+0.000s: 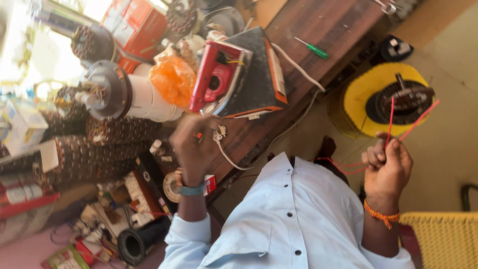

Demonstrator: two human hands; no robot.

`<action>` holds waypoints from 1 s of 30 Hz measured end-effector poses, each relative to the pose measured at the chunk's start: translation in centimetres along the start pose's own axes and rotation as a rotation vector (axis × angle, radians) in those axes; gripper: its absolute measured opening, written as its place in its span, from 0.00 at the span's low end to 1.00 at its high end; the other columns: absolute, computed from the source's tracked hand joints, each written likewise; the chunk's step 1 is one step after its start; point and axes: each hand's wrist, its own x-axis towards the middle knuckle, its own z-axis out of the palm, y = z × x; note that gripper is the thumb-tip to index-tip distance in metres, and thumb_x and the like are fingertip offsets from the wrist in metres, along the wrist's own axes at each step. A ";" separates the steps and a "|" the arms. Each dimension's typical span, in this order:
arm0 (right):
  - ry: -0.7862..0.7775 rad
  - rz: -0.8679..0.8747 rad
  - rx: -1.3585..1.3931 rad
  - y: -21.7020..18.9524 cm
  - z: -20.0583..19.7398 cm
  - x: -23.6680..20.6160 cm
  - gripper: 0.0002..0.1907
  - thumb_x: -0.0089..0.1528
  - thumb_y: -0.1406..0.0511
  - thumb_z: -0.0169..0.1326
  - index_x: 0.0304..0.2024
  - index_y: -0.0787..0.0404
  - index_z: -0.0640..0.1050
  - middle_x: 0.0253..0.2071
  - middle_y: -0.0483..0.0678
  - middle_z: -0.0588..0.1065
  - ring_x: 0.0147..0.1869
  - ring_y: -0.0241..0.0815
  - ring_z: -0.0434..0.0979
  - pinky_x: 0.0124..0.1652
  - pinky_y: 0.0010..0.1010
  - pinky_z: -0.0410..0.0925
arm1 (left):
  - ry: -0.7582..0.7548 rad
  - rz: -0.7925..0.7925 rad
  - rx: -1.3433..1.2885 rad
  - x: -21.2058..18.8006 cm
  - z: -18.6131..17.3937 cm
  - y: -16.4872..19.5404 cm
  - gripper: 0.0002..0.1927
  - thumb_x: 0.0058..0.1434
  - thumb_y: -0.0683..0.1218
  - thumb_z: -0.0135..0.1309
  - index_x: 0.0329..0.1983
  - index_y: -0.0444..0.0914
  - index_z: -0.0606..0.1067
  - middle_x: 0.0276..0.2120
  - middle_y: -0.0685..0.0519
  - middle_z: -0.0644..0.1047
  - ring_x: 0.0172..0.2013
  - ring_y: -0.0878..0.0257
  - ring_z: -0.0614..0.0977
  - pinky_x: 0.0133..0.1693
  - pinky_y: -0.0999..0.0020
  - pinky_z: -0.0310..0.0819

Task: The person repairs a red electric iron by opening its casing with a screwdriver, connecting internal wires to a terminal block, and testing the connection using a multimeter. The person then reassembles the casing and secures the screws.

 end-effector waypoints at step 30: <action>-0.078 0.429 -0.185 2.9 1.0 7.4 0.18 0.75 0.57 0.46 0.52 0.69 0.73 0.26 0.38 0.58 0.27 0.29 0.54 0.29 0.24 0.53 | 0.212 -0.310 -0.028 -0.6 6.1 3.7 0.04 0.65 0.37 0.59 0.43 0.33 0.80 0.28 0.53 0.79 0.27 0.68 0.79 0.28 0.74 0.68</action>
